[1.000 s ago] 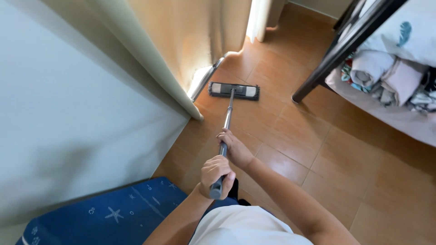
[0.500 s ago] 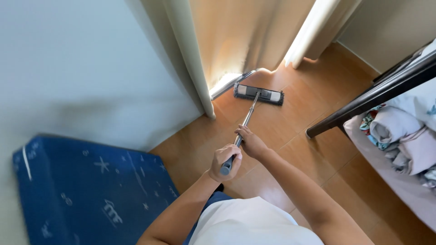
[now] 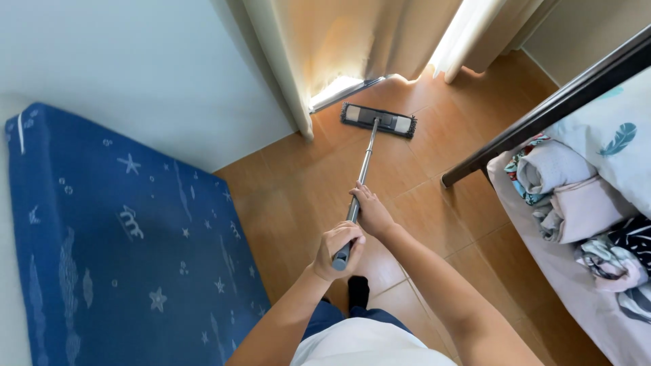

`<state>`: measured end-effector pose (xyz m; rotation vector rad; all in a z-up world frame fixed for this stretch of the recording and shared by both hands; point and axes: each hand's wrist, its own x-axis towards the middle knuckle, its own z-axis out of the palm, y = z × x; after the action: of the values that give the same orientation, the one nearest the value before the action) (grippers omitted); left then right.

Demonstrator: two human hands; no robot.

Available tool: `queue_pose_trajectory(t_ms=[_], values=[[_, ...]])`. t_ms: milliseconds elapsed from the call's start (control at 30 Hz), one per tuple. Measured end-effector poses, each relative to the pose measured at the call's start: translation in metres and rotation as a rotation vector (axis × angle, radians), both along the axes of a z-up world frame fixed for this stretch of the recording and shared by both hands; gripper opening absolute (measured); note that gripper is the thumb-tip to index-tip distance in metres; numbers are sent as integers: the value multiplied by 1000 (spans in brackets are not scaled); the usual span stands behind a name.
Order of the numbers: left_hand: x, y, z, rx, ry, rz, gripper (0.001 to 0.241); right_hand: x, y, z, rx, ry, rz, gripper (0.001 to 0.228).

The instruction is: The person mops the tiled floor of a bedroom using a flat mop, moving around a bed and a mattress. They then unfold a blue mattress on the floor and place a pillow on top of it.

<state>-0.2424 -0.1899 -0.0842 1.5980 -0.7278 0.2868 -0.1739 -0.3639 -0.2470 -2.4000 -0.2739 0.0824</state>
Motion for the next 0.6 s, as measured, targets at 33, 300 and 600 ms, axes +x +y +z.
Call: queue_pose_trajectory(t_ms=[33,300,600], values=[[-12,-1,-2,0,0,13,9,-11,1,2,0,0,13,36],[-128,21,-5,-45,6,92,10,-110,21,-16,54,-2,94,42],[-325,84,-2,-87,7,304,8,-268,87,-12,-256,50,375,57]])
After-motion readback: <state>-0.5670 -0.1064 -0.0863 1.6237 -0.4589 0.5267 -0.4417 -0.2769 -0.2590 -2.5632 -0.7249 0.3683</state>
